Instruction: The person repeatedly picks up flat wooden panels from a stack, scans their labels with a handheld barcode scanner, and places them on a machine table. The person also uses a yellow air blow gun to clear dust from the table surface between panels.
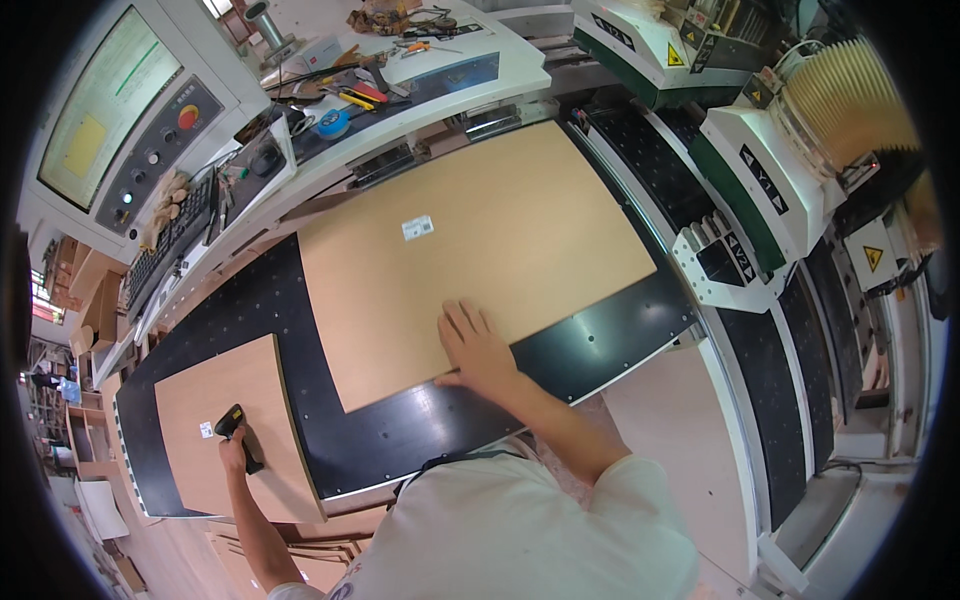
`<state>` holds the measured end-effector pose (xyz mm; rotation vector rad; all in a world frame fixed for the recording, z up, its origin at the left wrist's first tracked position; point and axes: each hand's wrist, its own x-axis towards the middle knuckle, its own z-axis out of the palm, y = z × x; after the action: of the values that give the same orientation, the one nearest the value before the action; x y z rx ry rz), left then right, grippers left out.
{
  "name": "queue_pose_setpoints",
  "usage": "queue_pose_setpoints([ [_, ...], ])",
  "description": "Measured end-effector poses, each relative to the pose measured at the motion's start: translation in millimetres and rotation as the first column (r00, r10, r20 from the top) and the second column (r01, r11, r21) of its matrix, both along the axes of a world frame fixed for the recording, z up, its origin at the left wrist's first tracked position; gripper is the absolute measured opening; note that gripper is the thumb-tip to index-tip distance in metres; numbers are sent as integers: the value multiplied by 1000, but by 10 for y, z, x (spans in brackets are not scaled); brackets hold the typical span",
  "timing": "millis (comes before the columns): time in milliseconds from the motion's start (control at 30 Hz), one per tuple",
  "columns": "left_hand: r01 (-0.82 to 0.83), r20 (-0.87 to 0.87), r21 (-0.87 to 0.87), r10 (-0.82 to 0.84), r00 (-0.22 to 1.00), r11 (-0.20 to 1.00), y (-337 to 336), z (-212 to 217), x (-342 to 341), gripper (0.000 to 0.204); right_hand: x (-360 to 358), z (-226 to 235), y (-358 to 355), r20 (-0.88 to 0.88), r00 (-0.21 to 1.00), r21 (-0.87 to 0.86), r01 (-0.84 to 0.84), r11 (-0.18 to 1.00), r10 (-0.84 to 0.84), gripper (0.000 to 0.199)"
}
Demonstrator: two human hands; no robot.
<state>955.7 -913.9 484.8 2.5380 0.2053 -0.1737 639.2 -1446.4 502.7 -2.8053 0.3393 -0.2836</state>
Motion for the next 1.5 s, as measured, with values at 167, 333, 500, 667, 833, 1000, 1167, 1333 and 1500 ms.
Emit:
queue_pose_setpoints([
  [167,0,-21,-38,-1,1000,999,2,26,-1,55,251,41,-484,15,1000,-5,26,1000,-26,106],
  [333,-40,-13,-29,39,999,999,0,29,-66,52,260,57,-859,3,1000,-48,-4,999,4,108],
  [500,-62,-79,-37,59,995,997,61,4,-57,44,125,23,-1210,23,1000,-19,-7,1000,7,106],
  [667,-33,-29,-70,31,999,997,79,-52,-44,49,-111,29,-1613,21,999,-1,36,999,-36,110],
  [833,-24,-84,-100,16,996,995,46,-37,-42,49,-253,42,-1814,10,998,-7,66,998,-66,109],
  [1000,38,-22,-138,-42,999,990,115,-103,-168,45,-203,24,-1812,15,997,17,69,997,-69,110],
  [1167,-18,-115,-7,17,993,1000,-283,131,-308,51,-182,12,-1774,42,996,18,73,997,-74,108],
  [1333,-117,-323,-70,89,942,991,-313,504,-1138,39,-164,49,-1726,39,996,-1,76,997,-76,109],
  [1500,-260,-494,-29,213,843,965,-23,794,-2541,42,-187,21,-1679,39,997,-27,68,997,-66,109],
])
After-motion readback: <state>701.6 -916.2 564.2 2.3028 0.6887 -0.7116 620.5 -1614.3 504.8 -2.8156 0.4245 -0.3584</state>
